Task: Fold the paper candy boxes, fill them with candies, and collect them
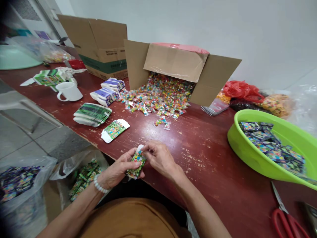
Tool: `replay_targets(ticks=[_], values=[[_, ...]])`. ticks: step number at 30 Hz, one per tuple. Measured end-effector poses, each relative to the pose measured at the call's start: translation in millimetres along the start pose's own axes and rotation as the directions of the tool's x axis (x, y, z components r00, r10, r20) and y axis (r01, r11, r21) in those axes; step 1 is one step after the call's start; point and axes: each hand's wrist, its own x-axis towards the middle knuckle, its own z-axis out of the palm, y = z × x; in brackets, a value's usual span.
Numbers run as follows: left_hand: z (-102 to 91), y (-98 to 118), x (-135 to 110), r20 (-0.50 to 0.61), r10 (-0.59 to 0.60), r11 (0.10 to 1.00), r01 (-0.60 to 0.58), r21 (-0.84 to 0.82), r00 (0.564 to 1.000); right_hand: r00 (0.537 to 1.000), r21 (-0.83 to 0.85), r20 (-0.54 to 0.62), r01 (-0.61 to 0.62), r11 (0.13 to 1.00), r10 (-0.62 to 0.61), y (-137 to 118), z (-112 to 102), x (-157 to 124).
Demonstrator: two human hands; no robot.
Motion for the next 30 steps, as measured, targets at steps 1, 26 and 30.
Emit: replay_targets(ticks=[1, 26, 30], values=[[-0.1, -0.5, 0.4, -0.009, 0.010, 1.000, -0.010, -0.013, 1.000, 0.998, -0.005, 0.037, 0.042, 0.999, -0.042, -1.7, 0.3, -0.9], [13.7, 9.8, -1.2, -0.152, -0.053, 0.944, 0.000, -0.330, 0.987, 0.988, 0.219, -0.088, 0.146, 0.965, -0.129, -9.6, 19.7, -15.2], [17.3, 8.5, -1.9, -0.248, -0.030, 0.970, -0.032, -0.241, 0.968, 0.992, 0.311, -0.118, -0.014, 0.950, 0.053, -9.2, 25.4, -10.8]])
